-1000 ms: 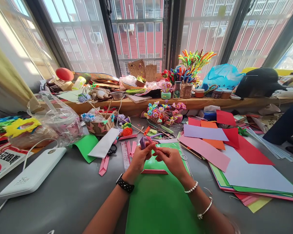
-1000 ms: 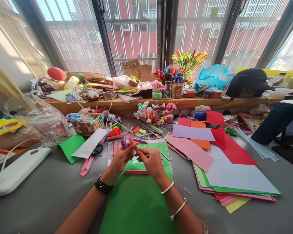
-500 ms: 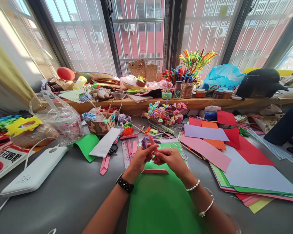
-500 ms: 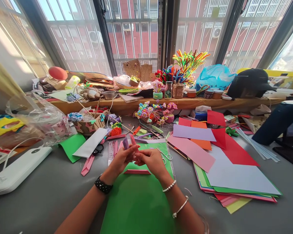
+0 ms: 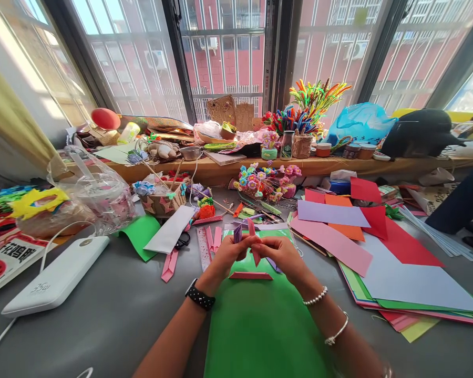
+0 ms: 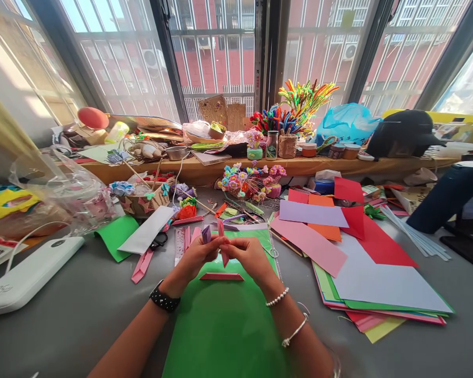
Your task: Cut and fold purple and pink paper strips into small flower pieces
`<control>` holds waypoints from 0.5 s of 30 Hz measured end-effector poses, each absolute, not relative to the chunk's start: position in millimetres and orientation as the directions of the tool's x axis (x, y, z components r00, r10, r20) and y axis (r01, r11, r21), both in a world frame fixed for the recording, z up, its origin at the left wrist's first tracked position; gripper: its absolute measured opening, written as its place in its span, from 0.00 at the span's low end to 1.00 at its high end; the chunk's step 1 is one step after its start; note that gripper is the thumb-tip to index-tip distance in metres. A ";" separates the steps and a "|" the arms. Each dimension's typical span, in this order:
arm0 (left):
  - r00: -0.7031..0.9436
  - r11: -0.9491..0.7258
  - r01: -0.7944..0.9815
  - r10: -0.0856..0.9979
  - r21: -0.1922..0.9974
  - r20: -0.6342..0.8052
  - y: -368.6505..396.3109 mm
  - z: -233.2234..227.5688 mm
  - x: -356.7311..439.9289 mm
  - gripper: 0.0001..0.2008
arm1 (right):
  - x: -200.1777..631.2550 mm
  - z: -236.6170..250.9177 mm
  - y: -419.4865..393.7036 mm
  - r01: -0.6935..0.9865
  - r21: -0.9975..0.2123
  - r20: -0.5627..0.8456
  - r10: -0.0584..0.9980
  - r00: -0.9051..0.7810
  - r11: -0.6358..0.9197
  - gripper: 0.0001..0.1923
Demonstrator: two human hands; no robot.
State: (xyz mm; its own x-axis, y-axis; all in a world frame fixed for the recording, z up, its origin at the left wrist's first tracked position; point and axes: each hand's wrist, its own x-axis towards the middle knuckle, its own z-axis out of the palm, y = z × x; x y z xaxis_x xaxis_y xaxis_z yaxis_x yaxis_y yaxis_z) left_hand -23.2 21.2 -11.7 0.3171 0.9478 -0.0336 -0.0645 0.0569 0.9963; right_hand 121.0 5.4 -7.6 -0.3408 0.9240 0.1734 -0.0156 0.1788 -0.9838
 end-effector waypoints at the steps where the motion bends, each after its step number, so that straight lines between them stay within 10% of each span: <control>1: 0.305 0.018 -0.012 0.952 1.000 -0.013 21.4 -9.2 -25.1 0.16 | 121.7 -7.9 6.2 0.009 -0.980 0.184 0.926 -0.330 0.198 0.16; 5: 0.306 -0.201 0.324 0.947 0.924 0.098 20.3 3.4 -36.8 0.14 | 127.8 -12.6 12.8 0.067 -0.972 0.215 0.965 -0.148 0.227 0.13; 9: 0.495 -0.319 0.667 0.866 0.673 -0.079 13.5 4.1 -41.4 0.10 | 134.0 -16.1 18.1 -0.013 -0.978 0.206 0.978 0.016 0.206 0.13; 15: 0.441 -0.405 0.687 0.892 0.604 0.097 8.0 -6.4 -37.7 0.13 | 134.1 -11.4 16.0 -0.147 -0.981 0.119 0.992 0.046 0.124 0.15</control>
State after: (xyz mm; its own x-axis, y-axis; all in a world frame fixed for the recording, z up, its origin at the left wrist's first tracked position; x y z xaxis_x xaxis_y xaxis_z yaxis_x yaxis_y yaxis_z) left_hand -37.7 8.0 -6.4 0.4406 0.8924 0.0972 0.6868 -0.4048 0.6036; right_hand 134.1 16.0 -11.4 0.0455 0.9919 0.1189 -0.1474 0.1244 -0.9812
